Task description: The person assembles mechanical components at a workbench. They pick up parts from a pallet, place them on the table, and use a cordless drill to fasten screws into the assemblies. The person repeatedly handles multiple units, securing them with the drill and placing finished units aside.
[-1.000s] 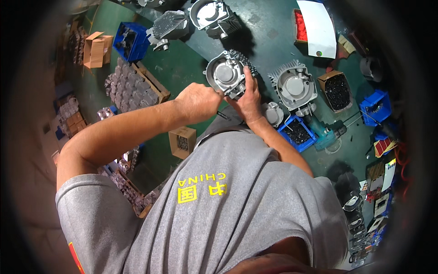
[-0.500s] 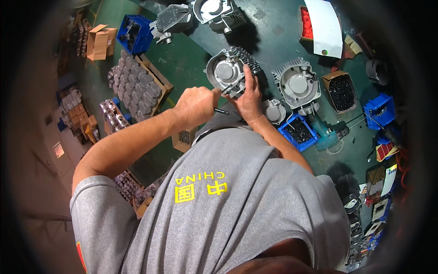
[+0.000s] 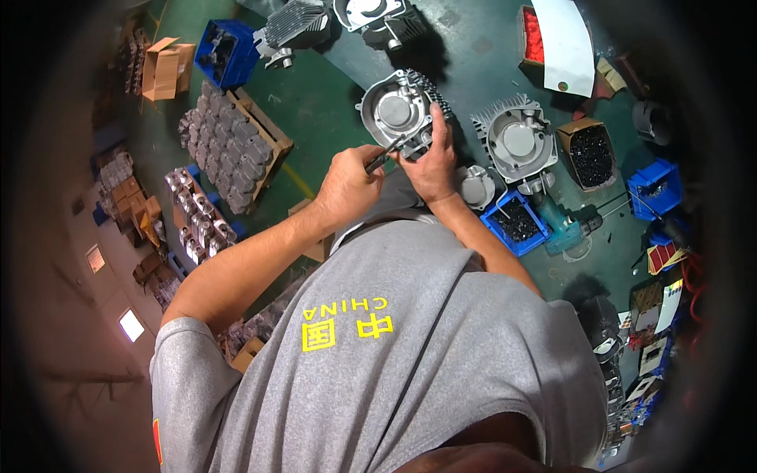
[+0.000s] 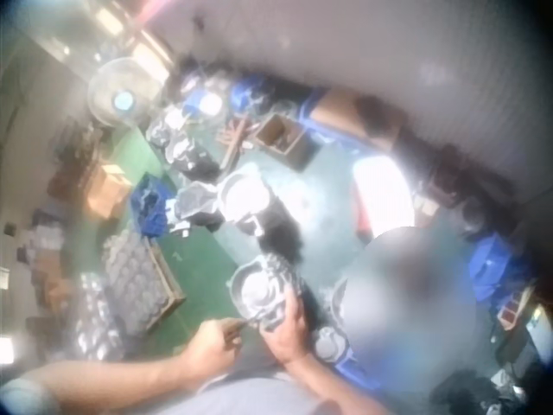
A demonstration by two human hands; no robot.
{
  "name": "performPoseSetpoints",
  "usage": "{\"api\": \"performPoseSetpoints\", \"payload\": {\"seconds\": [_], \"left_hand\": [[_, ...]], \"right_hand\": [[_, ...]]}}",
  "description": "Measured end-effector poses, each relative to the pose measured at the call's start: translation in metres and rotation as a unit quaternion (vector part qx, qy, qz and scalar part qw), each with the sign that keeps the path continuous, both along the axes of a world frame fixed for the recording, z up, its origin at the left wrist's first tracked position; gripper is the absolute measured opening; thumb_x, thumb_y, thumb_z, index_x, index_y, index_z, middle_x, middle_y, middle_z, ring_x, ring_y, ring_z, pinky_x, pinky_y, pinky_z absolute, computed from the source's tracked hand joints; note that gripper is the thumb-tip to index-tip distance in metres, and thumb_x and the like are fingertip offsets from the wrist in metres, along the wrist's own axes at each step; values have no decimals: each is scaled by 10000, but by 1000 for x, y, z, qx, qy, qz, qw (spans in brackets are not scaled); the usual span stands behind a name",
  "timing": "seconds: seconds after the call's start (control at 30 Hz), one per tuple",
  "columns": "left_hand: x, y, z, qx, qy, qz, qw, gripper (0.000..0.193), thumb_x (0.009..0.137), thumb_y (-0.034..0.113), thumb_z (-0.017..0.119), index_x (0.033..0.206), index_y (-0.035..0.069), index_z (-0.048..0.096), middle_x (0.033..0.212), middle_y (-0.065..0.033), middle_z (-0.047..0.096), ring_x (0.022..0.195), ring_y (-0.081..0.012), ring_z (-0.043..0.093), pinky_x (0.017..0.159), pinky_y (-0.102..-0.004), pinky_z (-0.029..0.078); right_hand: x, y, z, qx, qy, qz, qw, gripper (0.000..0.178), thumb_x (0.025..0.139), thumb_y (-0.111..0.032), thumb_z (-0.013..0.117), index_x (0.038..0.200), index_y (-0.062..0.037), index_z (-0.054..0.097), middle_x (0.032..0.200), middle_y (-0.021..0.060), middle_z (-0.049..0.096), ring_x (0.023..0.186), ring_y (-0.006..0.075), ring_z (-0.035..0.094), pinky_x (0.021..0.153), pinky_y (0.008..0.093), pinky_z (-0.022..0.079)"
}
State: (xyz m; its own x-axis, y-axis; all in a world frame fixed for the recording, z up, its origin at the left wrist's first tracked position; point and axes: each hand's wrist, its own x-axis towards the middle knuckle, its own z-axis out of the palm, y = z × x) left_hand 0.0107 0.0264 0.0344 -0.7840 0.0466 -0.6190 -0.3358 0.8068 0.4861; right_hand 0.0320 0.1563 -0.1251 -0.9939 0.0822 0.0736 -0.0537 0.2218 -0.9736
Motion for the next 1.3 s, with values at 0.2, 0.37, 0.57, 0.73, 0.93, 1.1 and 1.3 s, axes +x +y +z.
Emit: {"api": "performPoseSetpoints", "payload": {"seconds": [0.2,0.37,0.57,0.73,0.93,1.1,1.3], "left_hand": [[-5,-12,-3,-8,14,-71,997,305,961,-4,562,1242,-96,638,921,-227,717,766,-168,650,742,-336,534],[-5,-4,3,-1,-3,-55,998,304,967,-13,544,1243,-107,631,898,-213,706,759,-182,647,744,-334,536],[11,1,-8,24,27,30,999,300,1008,44,526,1239,-107,641,822,-130,679,765,-125,609,712,-312,521],[16,8,-8,47,-3,129,991,309,1032,102,528,1239,-85,660,754,-13,617,667,-62,513,617,-259,449],[10,24,0,176,-117,455,865,259,1021,92,535,1219,-25,654,637,80,386,518,-37,320,448,-245,239],[9,26,2,203,-118,506,830,253,1026,99,529,1202,-26,660,649,71,395,518,-40,316,451,-244,236],[0,-10,-10,33,15,49,998,290,991,86,547,1198,-74,673,790,-118,696,689,-220,656,631,-343,515]], "right_hand": [[-6,4,3,22,18,12,1000,1161,658,-212,956,1586,-86,270,1287,225,556,1149,422,587,969,485,506],[-5,3,1,14,7,3,1000,1166,648,-209,961,1583,-86,275,1310,231,544,1155,430,585,976,487,502],[-5,2,2,-8,-3,-2,1000,1157,633,-133,959,1574,-78,288,1334,236,539,1191,435,575,999,486,497],[-3,-2,0,-20,-26,-7,999,1125,631,-116,952,1557,-62,315,1361,244,532,1236,441,561,1026,485,491],[-2,-5,-3,-3,-5,-23,1000,1131,617,-127,961,1544,-28,320,1365,261,539,1241,451,556,1042,493,481],[-1,-6,-1,5,-9,-25,1000,1123,625,-145,960,1541,-26,321,1382,264,534,1250,457,550,1051,493,475],[-1,-5,5,12,-7,-21,1000,1124,621,-153,965,1539,-38,327,1347,256,546,1227,458,558,1030,494,478]]}}
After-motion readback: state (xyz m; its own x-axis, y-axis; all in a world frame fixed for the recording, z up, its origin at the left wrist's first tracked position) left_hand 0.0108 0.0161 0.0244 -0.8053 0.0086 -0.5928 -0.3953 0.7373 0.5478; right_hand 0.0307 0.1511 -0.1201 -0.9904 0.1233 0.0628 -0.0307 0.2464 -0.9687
